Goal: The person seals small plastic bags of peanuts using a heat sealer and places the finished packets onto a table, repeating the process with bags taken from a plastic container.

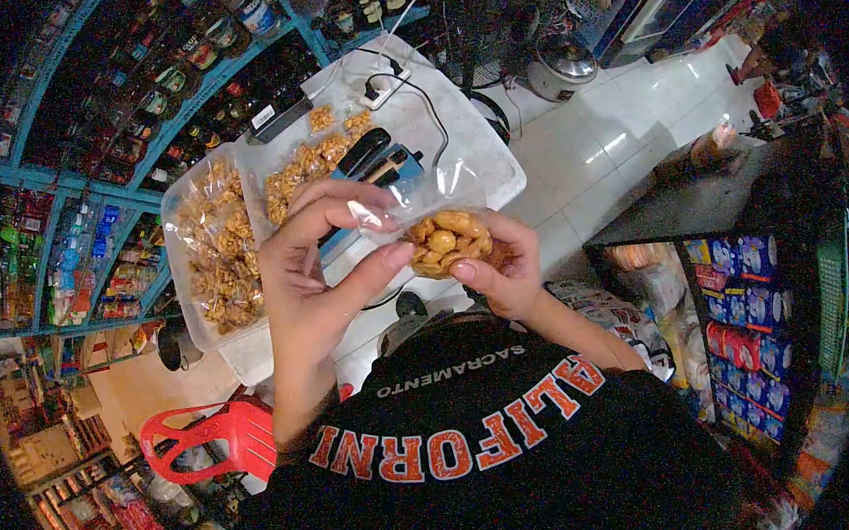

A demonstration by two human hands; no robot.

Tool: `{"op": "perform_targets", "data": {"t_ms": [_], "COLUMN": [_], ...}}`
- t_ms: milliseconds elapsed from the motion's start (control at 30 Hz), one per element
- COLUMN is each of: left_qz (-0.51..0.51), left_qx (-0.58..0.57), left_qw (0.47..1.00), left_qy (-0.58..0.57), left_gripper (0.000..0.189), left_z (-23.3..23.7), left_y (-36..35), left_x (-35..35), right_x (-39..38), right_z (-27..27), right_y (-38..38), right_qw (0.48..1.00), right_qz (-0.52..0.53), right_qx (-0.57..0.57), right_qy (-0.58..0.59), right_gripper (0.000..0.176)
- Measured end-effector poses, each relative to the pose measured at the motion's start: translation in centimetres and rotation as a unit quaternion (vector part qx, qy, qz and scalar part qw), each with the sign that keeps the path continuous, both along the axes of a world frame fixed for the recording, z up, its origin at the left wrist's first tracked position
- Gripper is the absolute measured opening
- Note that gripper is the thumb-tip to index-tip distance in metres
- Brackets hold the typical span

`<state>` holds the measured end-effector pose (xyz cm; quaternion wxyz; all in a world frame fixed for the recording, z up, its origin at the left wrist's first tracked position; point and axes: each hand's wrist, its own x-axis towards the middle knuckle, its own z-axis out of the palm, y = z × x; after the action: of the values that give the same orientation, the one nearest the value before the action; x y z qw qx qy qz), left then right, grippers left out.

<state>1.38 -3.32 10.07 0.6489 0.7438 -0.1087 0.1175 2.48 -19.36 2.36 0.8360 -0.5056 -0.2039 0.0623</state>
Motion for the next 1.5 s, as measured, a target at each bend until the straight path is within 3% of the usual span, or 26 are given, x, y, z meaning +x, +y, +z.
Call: {"op": "perform_targets", "data": {"t_ms": [367,433,467,533,633,967,1167,1233,1500], "left_qz": [0.019,0.038,0.039,0.015,0.007,0.025,0.046,0.050,0.035], "left_qx": [-0.022,0.094,0.094,0.263,0.259,0.225,0.255,0.322,0.322], "left_qw": [0.999,0.993,0.993,0.960,0.959,0.966,0.958,0.940,0.940], "left_qy": [-0.041,-0.054,-0.055,-0.096,-0.116,-0.123,-0.121,-0.102,-0.111], "left_gripper": [0.033,0.031,0.031,0.021,0.013,0.010,0.011,0.011,0.010], "left_z": [1.0,2.3,2.5,2.7,1.9,2.2,2.3,3.1,2.2], "left_y": [0.9,0.8,0.8,0.8,0.5,0.5,0.4,-0.1,0.0], "left_x": [1.0,1.4,1.7,2.2,2.7,2.7,2.5,2.3,3.5], "right_x": [0.1,0.1,0.1,0.1,0.3,0.6,0.8,0.9,1.1], "right_z": [-0.3,-0.3,-0.3,-0.2,-0.4,-0.1,-0.1,-0.1,-0.4], "right_y": [0.1,0.3,0.3,0.3,0.2,0.6,0.9,0.9,0.9], "right_qw": [1.000,1.000,1.000,0.998,0.998,0.999,0.998,0.997,0.994], "right_qz": [-0.004,-0.015,-0.014,-0.020,-0.011,-0.012,-0.020,-0.025,-0.040], "right_qx": [-0.018,-0.016,-0.016,-0.053,-0.067,-0.051,-0.050,-0.062,-0.101], "right_qy": [0.004,0.000,0.000,0.003,-0.006,0.000,-0.015,-0.024,-0.021], "right_gripper": [0.029,0.028,0.028,0.028,0.028,0.031,0.029,0.030,0.030]}}
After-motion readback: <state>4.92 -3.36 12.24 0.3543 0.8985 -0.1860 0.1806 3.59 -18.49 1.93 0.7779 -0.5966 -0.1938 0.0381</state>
